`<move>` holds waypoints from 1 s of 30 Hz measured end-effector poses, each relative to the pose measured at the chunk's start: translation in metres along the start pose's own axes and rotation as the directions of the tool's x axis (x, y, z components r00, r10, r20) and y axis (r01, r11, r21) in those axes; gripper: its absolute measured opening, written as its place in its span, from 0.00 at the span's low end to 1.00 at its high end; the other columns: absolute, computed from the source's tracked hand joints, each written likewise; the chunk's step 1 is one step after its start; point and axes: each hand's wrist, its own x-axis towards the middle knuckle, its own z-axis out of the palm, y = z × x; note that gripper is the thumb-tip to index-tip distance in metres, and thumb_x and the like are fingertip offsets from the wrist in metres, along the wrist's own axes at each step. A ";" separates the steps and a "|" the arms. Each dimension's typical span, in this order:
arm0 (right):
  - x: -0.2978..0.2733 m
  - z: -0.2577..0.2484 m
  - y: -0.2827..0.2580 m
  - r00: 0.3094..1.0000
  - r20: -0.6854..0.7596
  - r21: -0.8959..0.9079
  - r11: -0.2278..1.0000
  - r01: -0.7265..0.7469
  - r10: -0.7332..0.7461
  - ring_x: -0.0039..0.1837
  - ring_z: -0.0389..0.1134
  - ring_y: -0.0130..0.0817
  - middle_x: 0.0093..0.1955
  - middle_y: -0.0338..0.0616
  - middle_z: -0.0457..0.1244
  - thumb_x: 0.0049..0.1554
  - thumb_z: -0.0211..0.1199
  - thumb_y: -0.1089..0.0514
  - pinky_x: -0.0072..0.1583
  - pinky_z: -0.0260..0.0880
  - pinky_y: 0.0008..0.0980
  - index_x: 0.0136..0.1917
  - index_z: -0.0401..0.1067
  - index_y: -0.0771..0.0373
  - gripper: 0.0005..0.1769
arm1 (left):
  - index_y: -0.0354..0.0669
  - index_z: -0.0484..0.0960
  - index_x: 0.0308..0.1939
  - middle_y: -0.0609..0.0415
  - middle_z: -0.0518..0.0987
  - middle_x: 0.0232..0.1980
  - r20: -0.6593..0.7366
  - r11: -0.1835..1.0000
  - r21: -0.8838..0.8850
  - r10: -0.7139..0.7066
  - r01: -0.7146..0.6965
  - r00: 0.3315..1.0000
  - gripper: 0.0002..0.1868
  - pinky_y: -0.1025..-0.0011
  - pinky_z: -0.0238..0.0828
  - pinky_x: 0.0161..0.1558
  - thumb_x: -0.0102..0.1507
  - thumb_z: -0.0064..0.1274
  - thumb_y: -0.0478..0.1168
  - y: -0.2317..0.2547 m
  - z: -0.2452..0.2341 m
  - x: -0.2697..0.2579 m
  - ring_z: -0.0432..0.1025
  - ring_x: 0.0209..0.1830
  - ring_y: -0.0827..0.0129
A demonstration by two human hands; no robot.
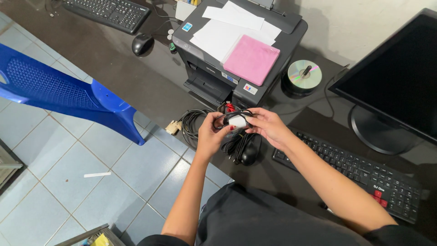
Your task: Organizing cables and dusting office equipment on a desk.
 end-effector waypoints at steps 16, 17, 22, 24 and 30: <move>0.030 0.025 -0.025 0.927 0.121 -0.821 0.490 0.295 -0.356 0.47 0.73 0.36 0.51 0.50 0.70 0.61 0.62 0.58 0.51 0.73 0.34 0.65 0.69 0.58 0.19 | 0.48 0.81 0.51 0.55 0.82 0.48 -0.144 0.661 0.750 0.189 -0.017 0.971 0.24 0.59 0.54 0.61 0.54 0.68 0.50 -0.024 0.011 0.015 0.70 0.57 0.60; 0.030 0.026 -0.026 0.890 0.184 -0.838 0.407 0.364 -0.418 0.49 0.72 0.41 0.52 0.51 0.69 0.61 0.62 0.59 0.52 0.72 0.37 0.65 0.69 0.59 0.19 | 0.48 0.81 0.51 0.55 0.81 0.49 -0.167 0.674 0.739 0.179 0.003 0.970 0.25 0.59 0.54 0.62 0.54 0.68 0.50 -0.027 0.012 0.016 0.69 0.57 0.60; 0.028 0.032 -0.025 0.830 0.327 -0.875 0.186 0.446 -0.451 0.53 0.69 0.53 0.54 0.52 0.65 0.60 0.62 0.60 0.54 0.71 0.44 0.65 0.70 0.58 0.20 | 0.46 0.82 0.48 0.55 0.78 0.54 -0.184 0.631 0.775 0.182 0.029 0.966 0.22 0.57 0.54 0.62 0.54 0.67 0.48 -0.030 0.015 0.010 0.65 0.62 0.57; 0.028 0.036 -0.026 0.875 0.328 -0.905 0.147 0.399 -0.356 0.53 0.69 0.56 0.53 0.53 0.65 0.58 0.63 0.59 0.53 0.70 0.46 0.64 0.72 0.55 0.20 | 0.44 0.83 0.44 0.53 0.74 0.59 -0.159 0.541 0.840 0.199 0.027 0.967 0.19 0.53 0.53 0.62 0.52 0.67 0.45 -0.026 0.016 0.004 0.60 0.67 0.53; 0.042 0.056 -0.037 0.883 0.373 -0.893 0.147 0.425 -0.284 0.53 0.69 0.57 0.50 0.52 0.67 0.50 0.69 0.60 0.52 0.69 0.49 0.62 0.66 0.61 0.27 | 0.44 0.79 0.52 0.48 0.66 0.64 -0.214 0.557 0.824 0.131 0.107 0.968 0.23 0.50 0.57 0.59 0.55 0.66 0.44 -0.040 0.014 -0.003 0.57 0.68 0.49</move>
